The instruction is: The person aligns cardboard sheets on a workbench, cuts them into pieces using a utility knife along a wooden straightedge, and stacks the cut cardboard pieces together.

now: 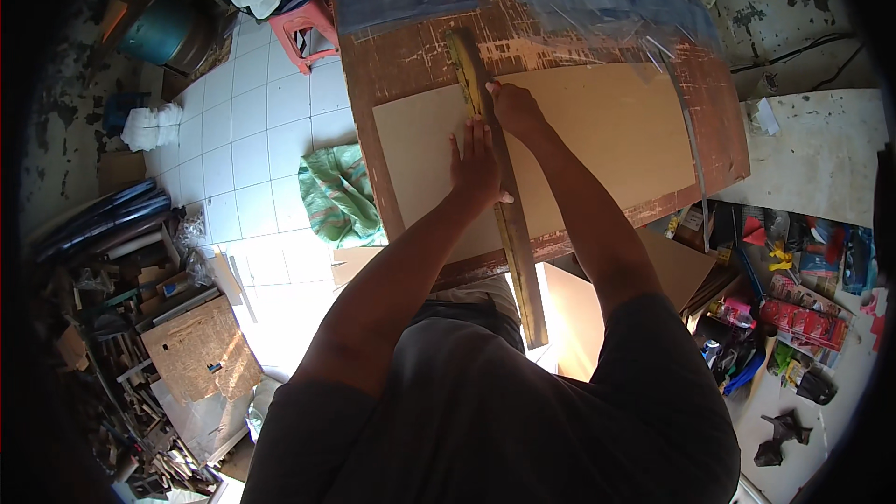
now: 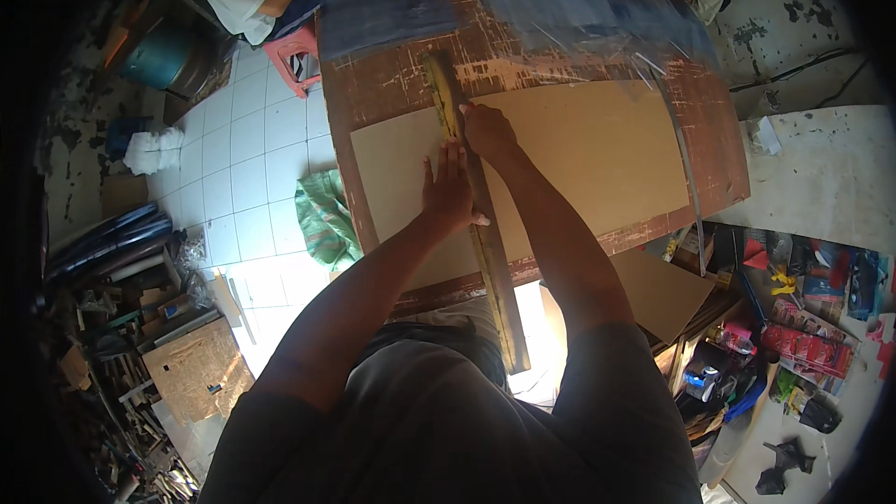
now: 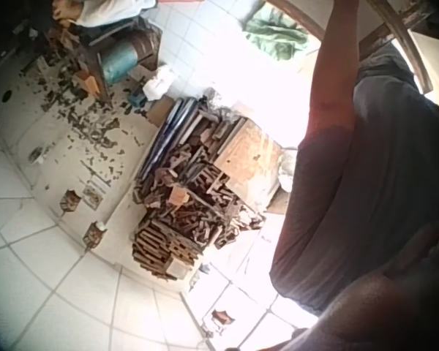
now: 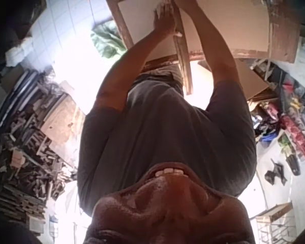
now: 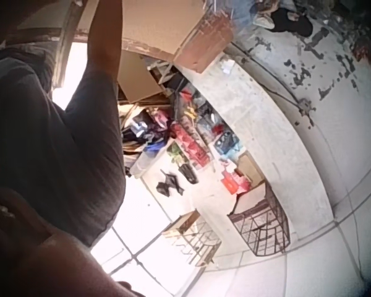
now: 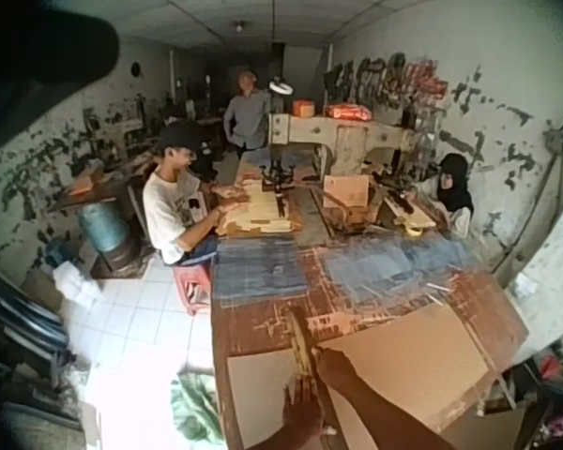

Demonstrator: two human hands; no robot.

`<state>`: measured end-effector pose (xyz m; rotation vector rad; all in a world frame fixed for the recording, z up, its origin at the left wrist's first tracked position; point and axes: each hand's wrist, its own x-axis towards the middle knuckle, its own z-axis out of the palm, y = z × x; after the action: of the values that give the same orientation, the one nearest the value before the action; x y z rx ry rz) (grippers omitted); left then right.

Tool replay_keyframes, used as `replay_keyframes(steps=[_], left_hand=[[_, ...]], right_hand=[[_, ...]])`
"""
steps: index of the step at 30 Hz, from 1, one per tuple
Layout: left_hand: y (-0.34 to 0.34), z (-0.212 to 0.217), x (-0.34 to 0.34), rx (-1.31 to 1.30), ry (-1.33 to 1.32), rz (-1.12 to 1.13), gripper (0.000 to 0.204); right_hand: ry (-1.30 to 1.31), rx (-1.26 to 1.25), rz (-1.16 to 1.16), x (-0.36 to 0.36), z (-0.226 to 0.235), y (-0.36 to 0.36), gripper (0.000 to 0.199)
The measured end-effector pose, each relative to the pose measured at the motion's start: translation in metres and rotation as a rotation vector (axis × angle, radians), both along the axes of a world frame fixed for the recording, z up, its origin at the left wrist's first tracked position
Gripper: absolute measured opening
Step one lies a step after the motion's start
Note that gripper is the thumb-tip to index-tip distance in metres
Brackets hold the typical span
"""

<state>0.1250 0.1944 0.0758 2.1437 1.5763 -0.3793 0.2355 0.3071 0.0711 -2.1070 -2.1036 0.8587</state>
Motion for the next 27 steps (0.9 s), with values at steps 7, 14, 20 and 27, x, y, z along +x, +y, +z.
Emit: replay_keyframes(steps=[7, 14, 20, 27], left_hand=[[0.000, 0.000, 0.003, 0.016, -0.022, -0.005, 0.142], [0.000, 0.000, -0.001, 0.015, -0.011, -0.010, 0.141], [0.000, 0.001, -0.003, -0.020, -0.011, 0.010, 0.139], [-0.001, -0.006, -0.001, 0.043, -0.022, -0.007, 0.142]], right_hand=[[-0.113, -0.013, 0.176, 0.004, -0.006, 0.003, 0.054], [0.014, -0.103, 0.030, 0.010, 0.008, -0.037, 0.052], [0.045, -0.045, 0.059, 0.036, 0.009, -0.138, 0.047], [0.015, -0.252, -0.163, 0.069, 0.008, -0.275, 0.044]])
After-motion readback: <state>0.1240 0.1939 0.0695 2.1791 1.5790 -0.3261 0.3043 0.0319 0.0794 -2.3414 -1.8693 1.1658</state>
